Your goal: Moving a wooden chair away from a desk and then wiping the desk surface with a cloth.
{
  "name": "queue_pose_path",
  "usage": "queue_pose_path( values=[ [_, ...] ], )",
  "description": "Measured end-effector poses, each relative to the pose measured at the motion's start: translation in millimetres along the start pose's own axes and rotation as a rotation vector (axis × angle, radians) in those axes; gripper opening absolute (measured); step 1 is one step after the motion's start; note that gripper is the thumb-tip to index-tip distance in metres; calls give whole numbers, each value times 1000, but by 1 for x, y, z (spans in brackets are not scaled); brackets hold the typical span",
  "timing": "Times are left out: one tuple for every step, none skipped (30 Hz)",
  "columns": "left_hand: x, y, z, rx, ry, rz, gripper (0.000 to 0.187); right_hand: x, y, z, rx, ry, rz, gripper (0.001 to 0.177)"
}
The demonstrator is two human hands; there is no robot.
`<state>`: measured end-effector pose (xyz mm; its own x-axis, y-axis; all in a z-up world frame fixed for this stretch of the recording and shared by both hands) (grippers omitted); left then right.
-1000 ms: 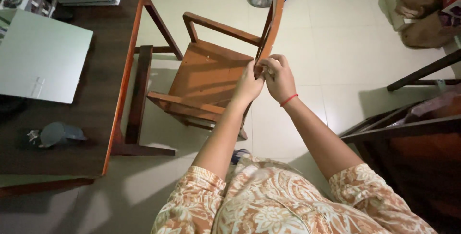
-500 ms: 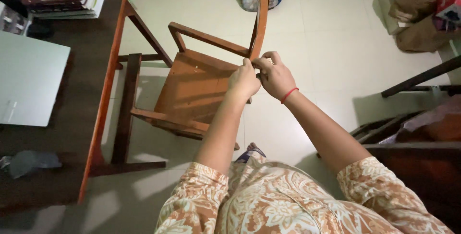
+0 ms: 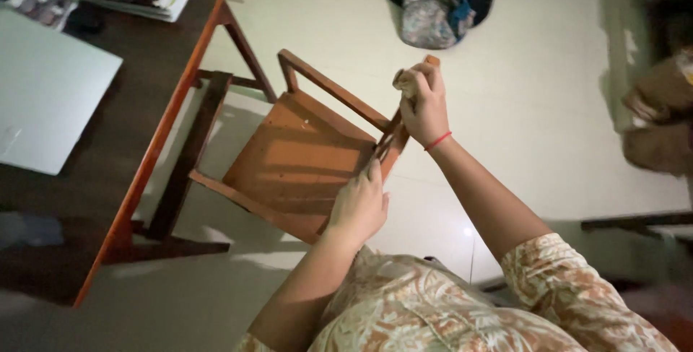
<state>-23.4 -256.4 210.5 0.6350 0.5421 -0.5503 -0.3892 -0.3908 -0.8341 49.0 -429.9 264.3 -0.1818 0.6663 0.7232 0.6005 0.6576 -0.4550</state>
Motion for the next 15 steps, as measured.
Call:
queue_pose_path(
  values=[
    [5, 5, 1, -13, -24, -3, 70, -3, -2, -4, 20, -11, -17, 30],
    [5, 6, 0, -44, 22, -34, 68, -2, 8, -9, 87, -66, 96, 30],
    [4, 8, -1, -72, 68, -66, 66, -2, 17, -13, 151, -125, 209, 29],
    [1, -4, -1, -88, 33, -74, 66, -5, 18, -15, 174, -144, 183, 29],
    [-2, -10, -2, -44, 5, -41, 67, -8, 19, -17, 202, -162, 157, 26],
    [-8, -11, -1, -6, -21, -4, 68, -12, 18, -17, 231, -185, 133, 22],
    [5, -7, -2, -29, -55, -8, 68, -10, 21, -16, 256, -208, 110, 22],
    [15, 6, -2, 11, -65, 25, 69, -9, 22, -14, 264, -229, 73, 18],
    [23, 20, -2, 50, -75, 60, 71, -9, 21, -13, 273, -249, 35, 15],
    [20, 12, -2, 24, -116, 65, 71, -11, 19, -16, 309, -271, 11, 15],
    [16, 7, -2, 25, -176, 85, 71, -12, 15, -20, 338, -315, 5, 16],
    [17, -2, 0, 27, -230, 103, 72, -11, 15, -24, 361, -357, 1, 18],
    [24, 2, -2, 4, -264, 108, 72, -12, 16, -29, 389, -378, -21, 18],
    [35, 8, -3, 32, -313, 85, 78, -7, 16, -31, 387, -480, 4, 21],
    [45, 15, -3, 59, -363, 63, 84, -3, 16, -31, 382, -583, 27, 24]
  ],
)
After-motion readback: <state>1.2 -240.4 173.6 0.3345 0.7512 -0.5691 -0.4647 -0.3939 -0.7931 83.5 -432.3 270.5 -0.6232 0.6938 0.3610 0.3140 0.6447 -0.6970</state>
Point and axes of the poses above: each hand's wrist, its own z-axis away from the middle knuckle, its own y-axis out of the palm, x = y × z, the point moved 10 cm from there along -z, towards the middle knuckle, and after that the axes turned 12 degrees about y, right-handed, at the moved point
